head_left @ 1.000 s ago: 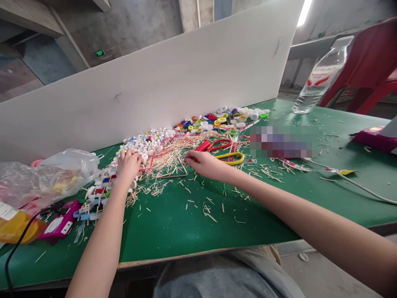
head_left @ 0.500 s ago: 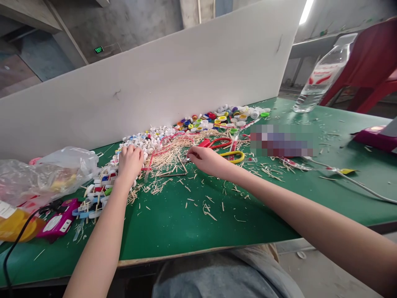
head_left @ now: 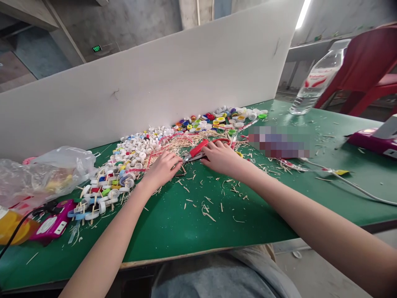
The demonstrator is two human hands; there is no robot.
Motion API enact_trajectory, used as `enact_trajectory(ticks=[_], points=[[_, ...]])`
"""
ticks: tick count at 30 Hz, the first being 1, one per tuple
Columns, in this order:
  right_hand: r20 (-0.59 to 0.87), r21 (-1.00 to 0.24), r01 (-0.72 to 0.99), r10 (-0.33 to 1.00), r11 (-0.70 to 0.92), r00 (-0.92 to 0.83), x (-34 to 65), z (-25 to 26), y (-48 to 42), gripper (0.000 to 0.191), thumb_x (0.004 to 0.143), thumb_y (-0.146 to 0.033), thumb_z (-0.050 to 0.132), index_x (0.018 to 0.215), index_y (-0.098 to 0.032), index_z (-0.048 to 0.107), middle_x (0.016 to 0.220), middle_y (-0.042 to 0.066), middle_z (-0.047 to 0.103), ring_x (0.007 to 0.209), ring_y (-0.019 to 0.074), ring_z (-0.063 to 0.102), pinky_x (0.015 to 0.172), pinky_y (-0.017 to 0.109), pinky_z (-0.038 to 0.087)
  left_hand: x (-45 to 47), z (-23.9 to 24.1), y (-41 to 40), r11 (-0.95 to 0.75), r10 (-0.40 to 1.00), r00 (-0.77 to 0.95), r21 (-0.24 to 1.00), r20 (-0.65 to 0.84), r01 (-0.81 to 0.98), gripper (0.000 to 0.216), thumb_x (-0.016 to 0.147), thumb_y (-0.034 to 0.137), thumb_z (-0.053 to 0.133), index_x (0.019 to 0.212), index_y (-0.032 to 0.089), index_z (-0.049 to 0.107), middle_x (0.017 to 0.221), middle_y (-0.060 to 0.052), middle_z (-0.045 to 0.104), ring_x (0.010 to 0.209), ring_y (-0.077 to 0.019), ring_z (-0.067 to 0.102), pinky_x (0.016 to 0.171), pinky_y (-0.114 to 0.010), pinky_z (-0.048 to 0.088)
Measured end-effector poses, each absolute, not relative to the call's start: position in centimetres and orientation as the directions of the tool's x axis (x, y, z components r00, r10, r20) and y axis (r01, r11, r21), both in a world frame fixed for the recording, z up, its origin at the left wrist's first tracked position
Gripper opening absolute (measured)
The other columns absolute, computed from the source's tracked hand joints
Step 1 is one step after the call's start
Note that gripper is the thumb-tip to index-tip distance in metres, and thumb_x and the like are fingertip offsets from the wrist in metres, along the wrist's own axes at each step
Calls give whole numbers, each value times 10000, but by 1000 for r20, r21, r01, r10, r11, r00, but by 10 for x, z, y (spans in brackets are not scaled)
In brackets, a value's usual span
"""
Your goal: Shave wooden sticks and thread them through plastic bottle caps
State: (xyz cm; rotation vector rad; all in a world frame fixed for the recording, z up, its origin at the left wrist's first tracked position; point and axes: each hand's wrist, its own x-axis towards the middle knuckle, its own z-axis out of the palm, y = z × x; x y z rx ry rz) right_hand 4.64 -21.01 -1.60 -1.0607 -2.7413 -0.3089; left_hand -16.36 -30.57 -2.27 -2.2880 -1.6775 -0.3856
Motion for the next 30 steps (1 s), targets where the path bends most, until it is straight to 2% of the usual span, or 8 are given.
enact_trajectory(ticks=[2,6,10,17,20,23,26,30], points=[[219,133,674,641,727,-735,48,-18,-209,408,882,-395,455,1162,-130,589,1185,188,581,1045,351,526,803,435,424,-160,-24,-306,-329,886,323,-40,333,944,323,980,345,357,1055,203,637,991,-48,641,994,-210,517,899,-360,454],[249,138,657,616,741,-747,48,-18,-209,384,902,-361,433,1168,-128,584,1218,195,560,1079,353,511,825,444,420,-158,-24,-306,-362,892,352,-16,284,932,319,972,351,367,1000,220,656,969,-50,641,962,-222,526,869,-369,453],[279,142,606,556,783,-783,44,-21,-208,385,910,-399,445,1143,-134,597,1211,190,564,1083,345,503,834,435,414,-158,-24,-305,-362,896,351,-10,271,932,316,969,352,366,946,209,647,945,-57,637,950,-226,523,876,-377,440],[435,144,516,414,844,-799,36,-34,-192,404,986,-284,264,1295,-177,502,1261,123,578,1130,270,494,928,401,353,-167,-26,-304,-260,922,246,10,299,965,219,932,339,454,822,197,579,877,-63,610,943,-239,522,853,-383,437],[397,137,497,412,857,-820,36,-37,-188,405,986,-263,267,1321,-207,486,1288,97,573,1133,262,496,937,401,341,-171,-26,-304,-204,938,181,51,297,978,160,931,290,459,850,201,565,893,-52,622,930,-233,535,838,-379,442],[382,165,515,427,841,-820,37,-37,-189,393,981,-299,293,1290,-217,521,1251,110,575,1100,280,500,908,410,349,-173,-27,-304,-173,949,142,90,282,981,150,939,250,442,943,193,581,1002,-65,639,1017,-237,541,903,-390,433],[394,188,537,438,822,-808,37,-35,-190,394,976,-336,303,1264,-227,549,1217,123,571,1093,302,485,887,413,351,-174,-28,-304,-142,958,105,123,266,982,211,949,248,415,1050,183,588,1101,-92,623,1101,-252,528,954,-413,420],[400,159,508,415,847,-817,35,-35,-190,384,965,-313,317,1244,-207,558,1258,106,570,1119,287,480,948,418,325,-175,-29,-304,-98,964,52,164,263,982,277,964,265,358,1112,183,578,1161,-116,582,1125,-267,525,959,-435,421]])
